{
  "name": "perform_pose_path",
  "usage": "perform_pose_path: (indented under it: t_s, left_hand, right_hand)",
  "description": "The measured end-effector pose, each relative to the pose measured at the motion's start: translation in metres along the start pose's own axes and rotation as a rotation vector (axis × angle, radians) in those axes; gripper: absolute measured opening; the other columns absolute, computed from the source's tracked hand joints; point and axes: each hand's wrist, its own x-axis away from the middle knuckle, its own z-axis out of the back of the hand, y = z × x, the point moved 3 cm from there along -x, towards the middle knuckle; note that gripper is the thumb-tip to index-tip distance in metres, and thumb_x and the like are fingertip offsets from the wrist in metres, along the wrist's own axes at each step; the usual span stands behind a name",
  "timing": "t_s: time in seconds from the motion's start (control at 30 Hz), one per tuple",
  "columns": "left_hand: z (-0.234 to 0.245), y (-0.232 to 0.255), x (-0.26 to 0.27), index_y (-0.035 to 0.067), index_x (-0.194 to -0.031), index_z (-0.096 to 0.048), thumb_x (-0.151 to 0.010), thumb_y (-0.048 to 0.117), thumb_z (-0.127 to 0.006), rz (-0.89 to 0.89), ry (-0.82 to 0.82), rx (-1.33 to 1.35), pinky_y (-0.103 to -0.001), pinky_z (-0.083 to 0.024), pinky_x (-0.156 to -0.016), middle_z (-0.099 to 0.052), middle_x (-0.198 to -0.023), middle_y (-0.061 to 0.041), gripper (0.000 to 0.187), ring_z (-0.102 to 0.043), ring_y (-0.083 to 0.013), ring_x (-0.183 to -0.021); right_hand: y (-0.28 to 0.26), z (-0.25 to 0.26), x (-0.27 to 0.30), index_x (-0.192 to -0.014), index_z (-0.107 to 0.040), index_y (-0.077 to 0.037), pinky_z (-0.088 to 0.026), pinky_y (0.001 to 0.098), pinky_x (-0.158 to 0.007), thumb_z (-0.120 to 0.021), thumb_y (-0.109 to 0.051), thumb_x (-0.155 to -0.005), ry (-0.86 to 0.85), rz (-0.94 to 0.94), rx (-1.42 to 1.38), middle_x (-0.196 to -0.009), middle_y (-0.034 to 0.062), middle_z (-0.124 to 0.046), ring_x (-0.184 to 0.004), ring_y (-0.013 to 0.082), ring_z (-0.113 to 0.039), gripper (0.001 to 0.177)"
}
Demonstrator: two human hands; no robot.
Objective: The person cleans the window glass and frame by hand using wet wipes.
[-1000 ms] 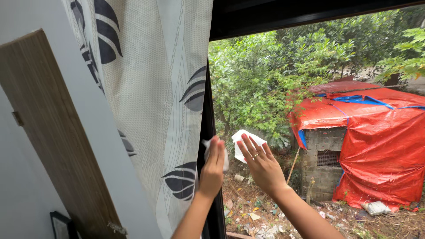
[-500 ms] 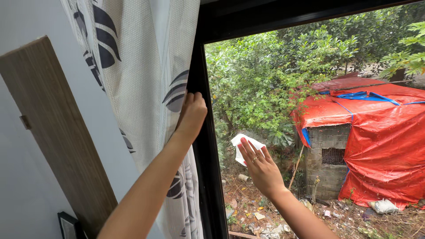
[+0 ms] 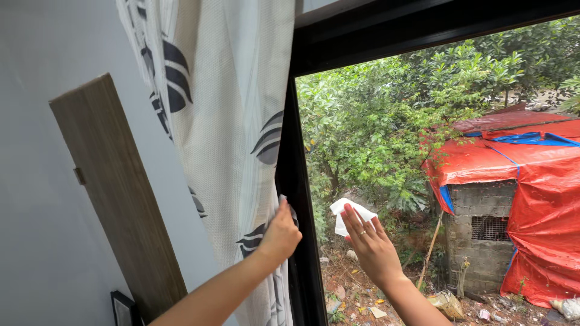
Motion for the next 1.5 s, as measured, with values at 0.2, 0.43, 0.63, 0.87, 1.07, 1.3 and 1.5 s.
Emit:
perform_pose_path:
  t_s: [0.2,0.43,0.63,0.87,1.07,1.3,1.5]
  left_hand:
    - [0.031,-0.098,-0.036,0.009,-0.075,-0.081,-0.076,0.026,-0.063,0.072,0.049,-0.085,-0.061,-0.022,-0.118,-0.075,-0.102,-0.027,0.025,-0.06,-0.045,-0.121]
    - [0.064,-0.168,-0.068,0.01,-0.076,-0.081,-0.073,0.022,-0.068,0.246,0.258,-0.234,-0.048,-0.036,-0.11,-0.073,-0.117,-0.012,0.018,-0.055,-0.0311,-0.12]
    - [0.067,-0.146,-0.07,0.008,-0.093,-0.082,-0.084,0.023,-0.066,0.292,-0.093,-0.387,-0.047,-0.035,-0.107,-0.075,-0.11,-0.017,0.024,-0.059,-0.0348,-0.118]
    - [0.038,-0.08,-0.038,0.0,-0.103,-0.08,-0.087,0.027,-0.06,0.039,-0.361,-0.421,-0.064,-0.014,-0.119,-0.075,-0.104,-0.025,0.037,-0.06,-0.0521,-0.119]
    - [-0.018,-0.004,0.012,-0.002,-0.087,-0.081,-0.081,0.014,-0.061,-0.037,-0.162,-0.154,-0.062,-0.016,-0.123,-0.073,-0.088,-0.026,0.027,-0.066,-0.0451,-0.096]
    - [0.016,-0.085,-0.03,0.009,-0.075,-0.08,-0.069,0.019,-0.069,0.242,0.218,-0.024,-0.049,-0.041,-0.104,-0.065,-0.113,-0.015,0.016,-0.052,-0.0319,-0.116]
    - [0.039,-0.18,-0.098,0.005,-0.09,-0.079,-0.077,0.018,-0.069,0.503,0.324,-0.216,-0.038,-0.044,-0.1,-0.063,-0.102,-0.013,0.021,-0.052,-0.0287,-0.109]
  right_hand:
    - [-0.01,-0.009,0.003,-0.154,-0.035,-0.009,-0.037,0.0443,-0.114,-0.051,-0.026,-0.098,-0.012,0.0,-0.003,-0.165,0.0017,-0.028,-0.126,0.0208,-0.059,0.061]
    - [-0.029,-0.021,0.01,-0.154,-0.035,-0.008,-0.038,0.0455,-0.112,-0.052,-0.028,-0.098,-0.058,-0.011,0.007,-0.165,0.0029,-0.028,-0.122,0.0235,-0.061,0.062]
    - [-0.033,-0.025,0.011,-0.155,-0.032,-0.007,-0.038,0.0466,-0.113,-0.052,-0.012,-0.091,-0.077,-0.004,0.024,-0.166,0.0039,-0.024,-0.126,0.0242,-0.059,0.068]
    - [-0.035,-0.03,0.01,-0.158,-0.026,-0.008,-0.033,0.0462,-0.117,-0.05,0.001,-0.084,-0.17,-0.018,0.006,-0.168,0.003,-0.018,-0.133,0.0241,-0.053,0.078]
    - [-0.037,-0.024,0.01,-0.156,-0.029,-0.005,-0.033,0.0483,-0.115,-0.051,-0.008,-0.091,0.006,-0.002,-0.127,-0.166,0.0044,-0.023,-0.131,0.0268,-0.054,0.069]
    - [-0.039,-0.023,0.009,-0.156,-0.031,-0.006,-0.034,0.0476,-0.115,-0.05,-0.007,-0.091,-0.012,-0.014,-0.082,-0.166,0.0033,-0.025,-0.129,0.0239,-0.055,0.067]
    - [-0.037,-0.023,0.012,-0.155,-0.032,-0.006,-0.034,0.0474,-0.116,-0.05,0.0,-0.082,-0.054,0.003,-0.019,-0.166,0.004,-0.025,-0.131,0.0228,-0.057,0.076]
